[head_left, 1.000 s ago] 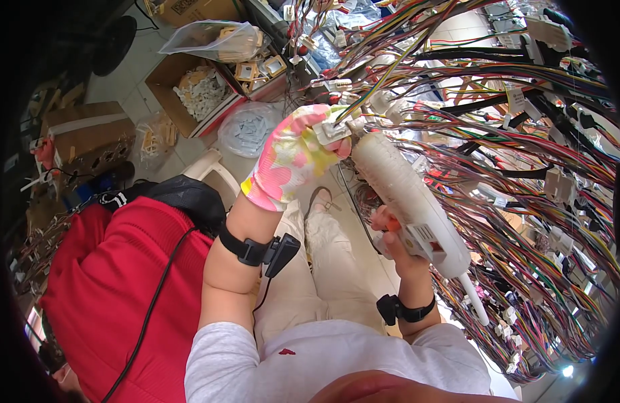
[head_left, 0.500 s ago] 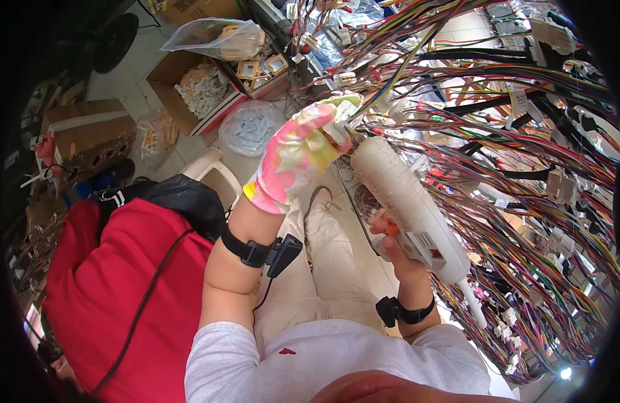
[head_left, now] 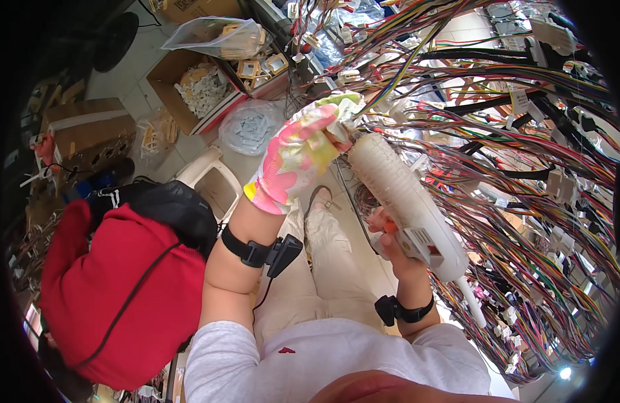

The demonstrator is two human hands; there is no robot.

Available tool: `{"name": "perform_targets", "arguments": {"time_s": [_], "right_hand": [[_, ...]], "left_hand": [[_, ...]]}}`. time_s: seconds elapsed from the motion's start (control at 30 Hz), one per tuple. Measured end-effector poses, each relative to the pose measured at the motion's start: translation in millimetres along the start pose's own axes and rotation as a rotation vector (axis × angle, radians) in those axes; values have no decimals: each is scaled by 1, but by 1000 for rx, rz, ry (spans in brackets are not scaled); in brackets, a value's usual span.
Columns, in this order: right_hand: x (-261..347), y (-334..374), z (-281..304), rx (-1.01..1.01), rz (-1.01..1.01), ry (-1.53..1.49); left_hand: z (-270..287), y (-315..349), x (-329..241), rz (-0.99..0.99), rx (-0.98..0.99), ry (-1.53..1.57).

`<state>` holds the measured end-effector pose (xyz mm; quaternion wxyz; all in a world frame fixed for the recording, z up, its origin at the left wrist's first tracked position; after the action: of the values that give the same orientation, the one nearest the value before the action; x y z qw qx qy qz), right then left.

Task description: The person applies glue to connectors on a wire harness rack using a glue gun, then watches as another person removes a bundle of harnesses before continuing to glue more connectors.

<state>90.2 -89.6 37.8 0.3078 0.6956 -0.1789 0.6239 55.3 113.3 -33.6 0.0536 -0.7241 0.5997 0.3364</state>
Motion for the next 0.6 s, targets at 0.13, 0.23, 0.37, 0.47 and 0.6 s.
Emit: {"name": "perform_targets", "arguments": {"time_s": [0.13, 0.23, 0.37, 0.47, 0.6], "right_hand": [[0, 2, 1, -17, -24, 8], [-4, 6, 5, -42, -52, 10], [-2, 5, 7, -66, -41, 21], [1, 4, 6, -91, -27, 19], [-1, 3, 8, -90, 4, -2]], "left_hand": [[-3, -1, 1, 49, 29, 128], [-14, -4, -4, 126, 116, 283], [-7, -4, -4, 34, 156, 302], [-10, -4, -2, 111, 167, 330], [-7, -2, -6, -49, 223, 351]]}}
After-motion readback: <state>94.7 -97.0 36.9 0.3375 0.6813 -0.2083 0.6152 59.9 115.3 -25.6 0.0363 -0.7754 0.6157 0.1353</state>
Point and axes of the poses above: each hand's wrist, its own y-axis away from the middle knuckle, its own z-axis out of the back of the hand, x = y × z, the point moved 6 cm from there along -y, towards the middle knuckle, and after that the axes turned 12 degrees about z, right-handed, at the moved point
